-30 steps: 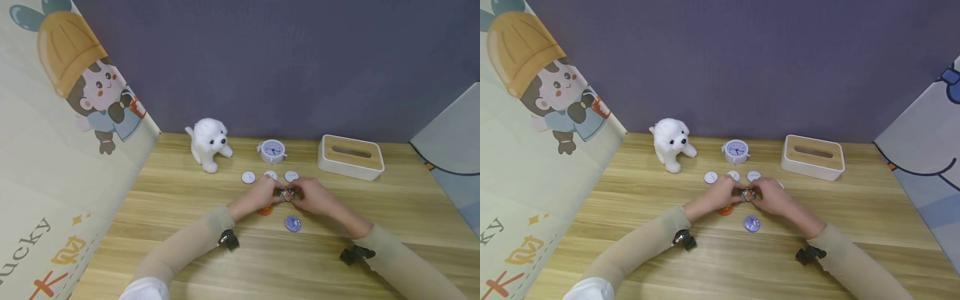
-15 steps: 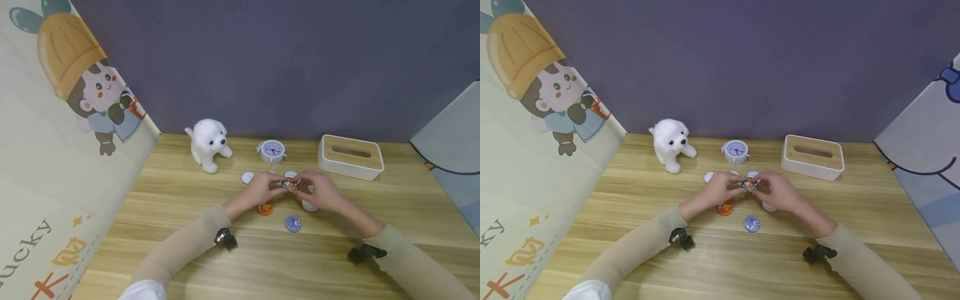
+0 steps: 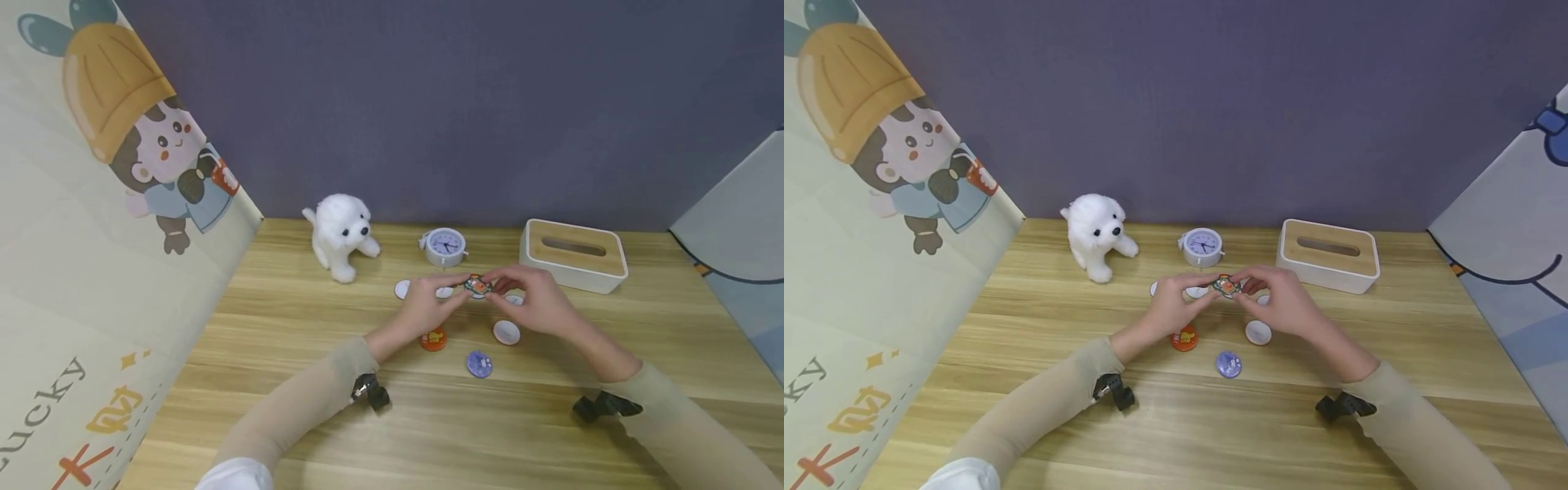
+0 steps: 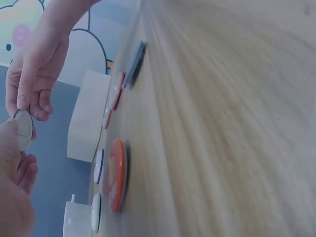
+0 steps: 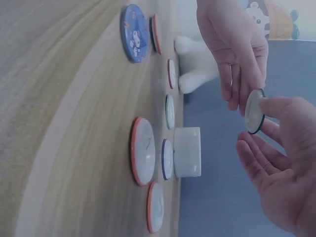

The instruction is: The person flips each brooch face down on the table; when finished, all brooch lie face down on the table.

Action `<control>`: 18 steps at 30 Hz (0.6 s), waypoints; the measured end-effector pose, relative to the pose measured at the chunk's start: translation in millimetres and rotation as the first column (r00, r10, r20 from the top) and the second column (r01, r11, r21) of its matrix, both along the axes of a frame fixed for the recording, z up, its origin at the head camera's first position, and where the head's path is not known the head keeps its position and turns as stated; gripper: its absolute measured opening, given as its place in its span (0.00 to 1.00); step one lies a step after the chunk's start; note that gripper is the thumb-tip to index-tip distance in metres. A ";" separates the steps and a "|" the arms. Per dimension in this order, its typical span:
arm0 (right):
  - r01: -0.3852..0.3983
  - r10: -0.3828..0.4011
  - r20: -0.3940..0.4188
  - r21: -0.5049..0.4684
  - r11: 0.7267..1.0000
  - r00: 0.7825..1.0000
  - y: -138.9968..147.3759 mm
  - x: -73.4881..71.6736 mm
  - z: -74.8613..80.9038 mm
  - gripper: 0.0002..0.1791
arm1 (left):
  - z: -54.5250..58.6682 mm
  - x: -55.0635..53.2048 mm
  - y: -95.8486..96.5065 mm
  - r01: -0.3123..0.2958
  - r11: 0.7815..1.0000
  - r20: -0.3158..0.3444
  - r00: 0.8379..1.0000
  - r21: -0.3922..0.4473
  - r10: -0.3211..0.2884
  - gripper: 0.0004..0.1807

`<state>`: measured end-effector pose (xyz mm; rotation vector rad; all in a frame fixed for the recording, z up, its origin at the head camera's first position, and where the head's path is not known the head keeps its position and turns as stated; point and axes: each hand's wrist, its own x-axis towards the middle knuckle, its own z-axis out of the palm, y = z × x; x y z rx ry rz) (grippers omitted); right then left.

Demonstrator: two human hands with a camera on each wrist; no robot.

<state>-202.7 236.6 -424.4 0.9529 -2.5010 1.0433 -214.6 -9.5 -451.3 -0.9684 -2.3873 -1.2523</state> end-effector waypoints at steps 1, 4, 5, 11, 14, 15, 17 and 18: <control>0.002 -0.002 -0.001 -0.003 1.000 1.000 -0.3 -0.3 1.1 0.15 | 1.2 0.3 0.2 -0.007 1.000 -0.001 1.000 0.014 0.007 0.19; 0.014 -0.014 -0.013 -0.017 1.000 1.000 -1.3 0.0 3.8 0.15 | 3.8 1.2 0.6 -0.016 0.998 -0.005 1.000 0.055 0.016 0.19; 0.017 -0.018 -0.020 -0.025 1.000 1.000 -1.8 0.5 4.6 0.15 | 4.5 1.4 0.8 -0.017 0.997 -0.007 1.000 0.069 0.017 0.19; 0.049 -0.054 -0.077 -0.066 0.997 0.996 -4.7 2.9 6.4 0.14 | 7.8 2.4 1.5 -0.016 0.988 0.018 1.000 0.156 0.014 0.15; 0.070 -0.077 -0.091 -0.075 0.995 0.993 -6.0 3.5 6.3 0.14 | 8.9 2.6 2.0 -0.021 0.981 0.036 0.999 0.195 0.014 0.13; 0.076 -0.083 -0.096 -0.076 0.994 0.992 -6.3 3.6 6.2 0.13 | 8.9 2.4 2.3 -0.023 0.979 0.040 0.999 0.200 0.015 0.13; 0.084 -0.092 -0.104 -0.078 0.993 0.990 -6.7 3.6 6.0 0.13 | 8.9 2.1 2.5 -0.027 0.979 0.045 0.999 0.203 0.019 0.13; 0.087 -0.096 -0.109 -0.079 0.993 0.989 -7.0 3.8 6.0 0.13 | 8.8 1.9 2.6 -0.030 0.979 0.048 0.999 0.203 0.021 0.13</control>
